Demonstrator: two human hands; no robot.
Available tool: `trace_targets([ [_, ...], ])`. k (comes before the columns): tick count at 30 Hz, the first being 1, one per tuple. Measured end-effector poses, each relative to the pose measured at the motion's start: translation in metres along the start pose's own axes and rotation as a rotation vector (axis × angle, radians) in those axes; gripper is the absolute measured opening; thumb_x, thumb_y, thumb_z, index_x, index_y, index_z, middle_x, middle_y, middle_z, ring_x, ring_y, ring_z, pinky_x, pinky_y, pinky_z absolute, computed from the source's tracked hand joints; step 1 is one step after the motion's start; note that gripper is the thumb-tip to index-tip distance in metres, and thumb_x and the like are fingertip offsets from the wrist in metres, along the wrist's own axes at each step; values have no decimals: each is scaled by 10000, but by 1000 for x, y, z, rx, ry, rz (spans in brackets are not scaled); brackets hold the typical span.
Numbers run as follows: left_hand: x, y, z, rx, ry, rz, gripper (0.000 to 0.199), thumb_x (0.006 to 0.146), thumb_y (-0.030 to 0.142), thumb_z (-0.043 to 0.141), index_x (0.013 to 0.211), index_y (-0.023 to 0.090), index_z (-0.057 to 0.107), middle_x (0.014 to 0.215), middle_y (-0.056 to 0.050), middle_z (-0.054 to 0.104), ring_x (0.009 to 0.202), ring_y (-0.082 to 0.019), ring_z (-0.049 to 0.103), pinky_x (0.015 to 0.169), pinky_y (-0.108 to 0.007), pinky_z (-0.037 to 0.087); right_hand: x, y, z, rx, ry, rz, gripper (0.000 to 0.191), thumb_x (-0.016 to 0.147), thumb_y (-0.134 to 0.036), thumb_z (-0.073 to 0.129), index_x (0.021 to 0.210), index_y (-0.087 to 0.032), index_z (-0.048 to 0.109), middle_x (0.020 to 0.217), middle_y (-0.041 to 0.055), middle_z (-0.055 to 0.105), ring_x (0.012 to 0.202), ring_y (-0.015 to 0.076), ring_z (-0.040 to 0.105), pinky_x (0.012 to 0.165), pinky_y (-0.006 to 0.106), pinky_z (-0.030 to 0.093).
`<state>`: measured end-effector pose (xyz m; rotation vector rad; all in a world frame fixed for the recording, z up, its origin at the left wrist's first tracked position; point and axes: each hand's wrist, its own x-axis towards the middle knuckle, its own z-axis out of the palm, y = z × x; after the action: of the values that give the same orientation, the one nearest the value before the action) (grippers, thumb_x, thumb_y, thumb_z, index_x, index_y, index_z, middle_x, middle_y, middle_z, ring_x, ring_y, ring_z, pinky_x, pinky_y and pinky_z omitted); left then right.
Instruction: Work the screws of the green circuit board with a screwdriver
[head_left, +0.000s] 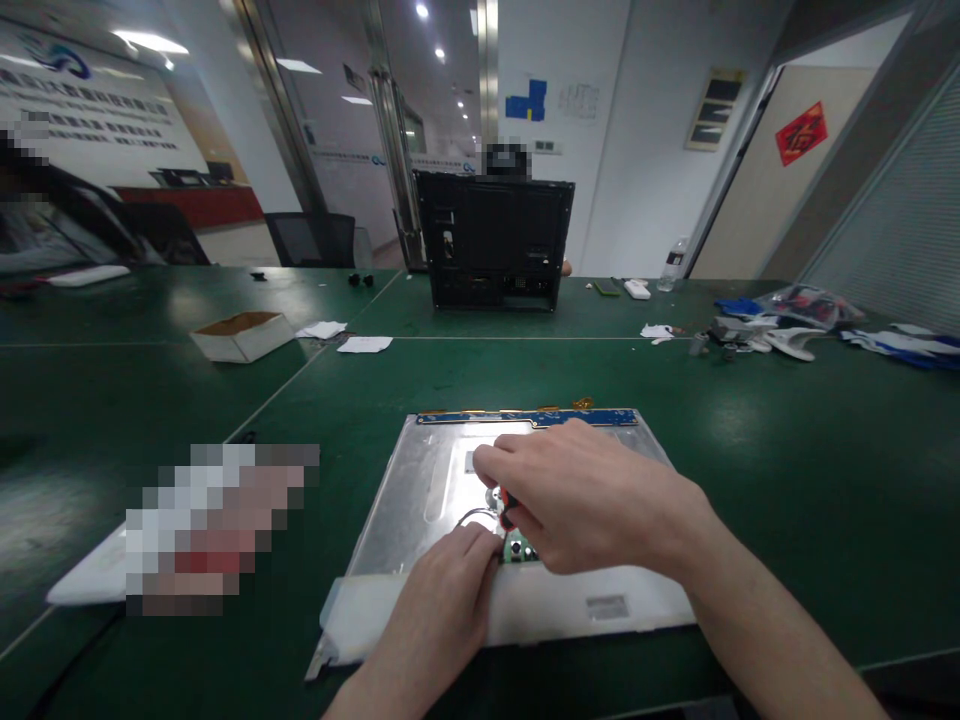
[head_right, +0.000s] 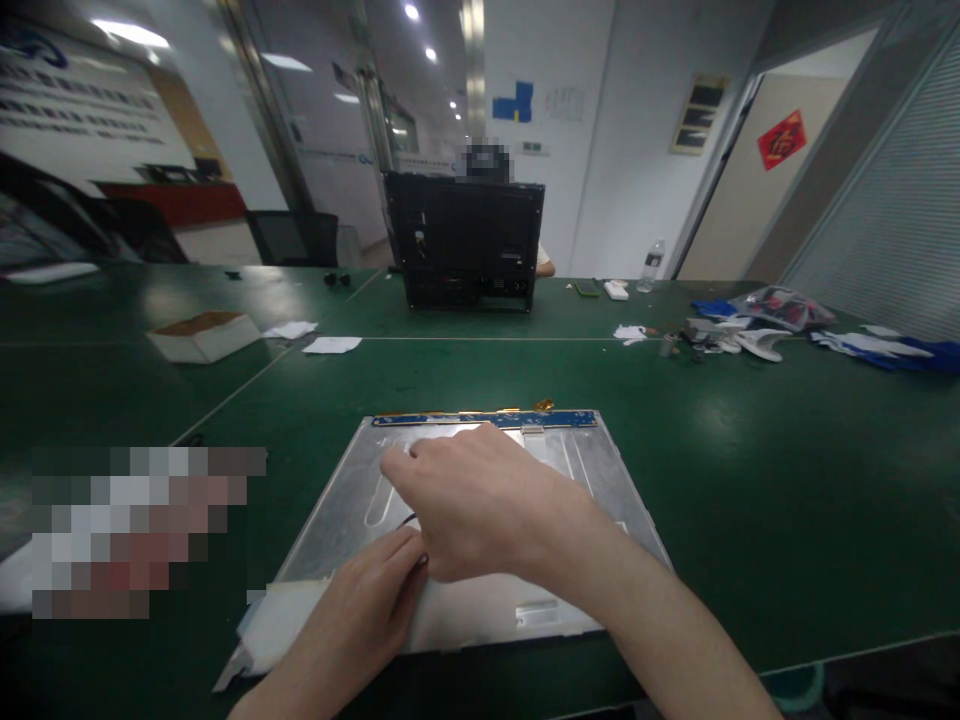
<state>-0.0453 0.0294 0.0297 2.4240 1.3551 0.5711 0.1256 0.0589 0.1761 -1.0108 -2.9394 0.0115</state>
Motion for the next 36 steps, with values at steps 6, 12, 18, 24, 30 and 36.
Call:
trace_targets([
  [6,-1,0,0,-8,-12,-13,257,846,57,369,914,194,575,909,-71,634,848,-226,604,716,-333,476,6,-1,3,-44,33,69,107,855,-272,514,918,-195,551,799,36,675,648,177,605,476,282,242],
  [12,-1,0,2,2,23,-4,254,832,54,381,880,196,586,877,-68,645,817,-225,614,703,-334,487,1,0,3,-6,50,13,130,810,-279,554,900,-187,539,772,29,663,623,172,584,468,282,225],
  [18,0,1,0,-3,-30,-33,260,835,63,369,900,196,583,889,-73,636,853,-227,606,741,-341,490,2,0,1,20,-17,-14,147,793,-227,587,919,-183,525,868,37,661,696,173,597,476,276,266],
  [24,-2,2,0,-8,-27,-43,247,850,65,365,885,197,571,903,-75,635,842,-228,605,720,-338,477,6,-1,1,1,19,45,113,868,-276,522,932,-188,553,795,35,675,667,174,604,505,276,277],
  [30,-3,0,2,-4,-16,-9,261,857,65,342,925,190,561,920,-85,632,851,-244,605,714,-359,472,1,1,2,32,27,-12,153,822,-271,542,945,-180,553,826,40,662,662,178,579,493,282,276],
  [36,-1,1,0,5,-54,-28,257,839,47,347,906,189,550,908,-79,615,881,-239,595,755,-352,475,0,0,2,30,32,-41,131,811,-213,549,934,-178,524,850,33,649,658,163,561,480,279,271],
])
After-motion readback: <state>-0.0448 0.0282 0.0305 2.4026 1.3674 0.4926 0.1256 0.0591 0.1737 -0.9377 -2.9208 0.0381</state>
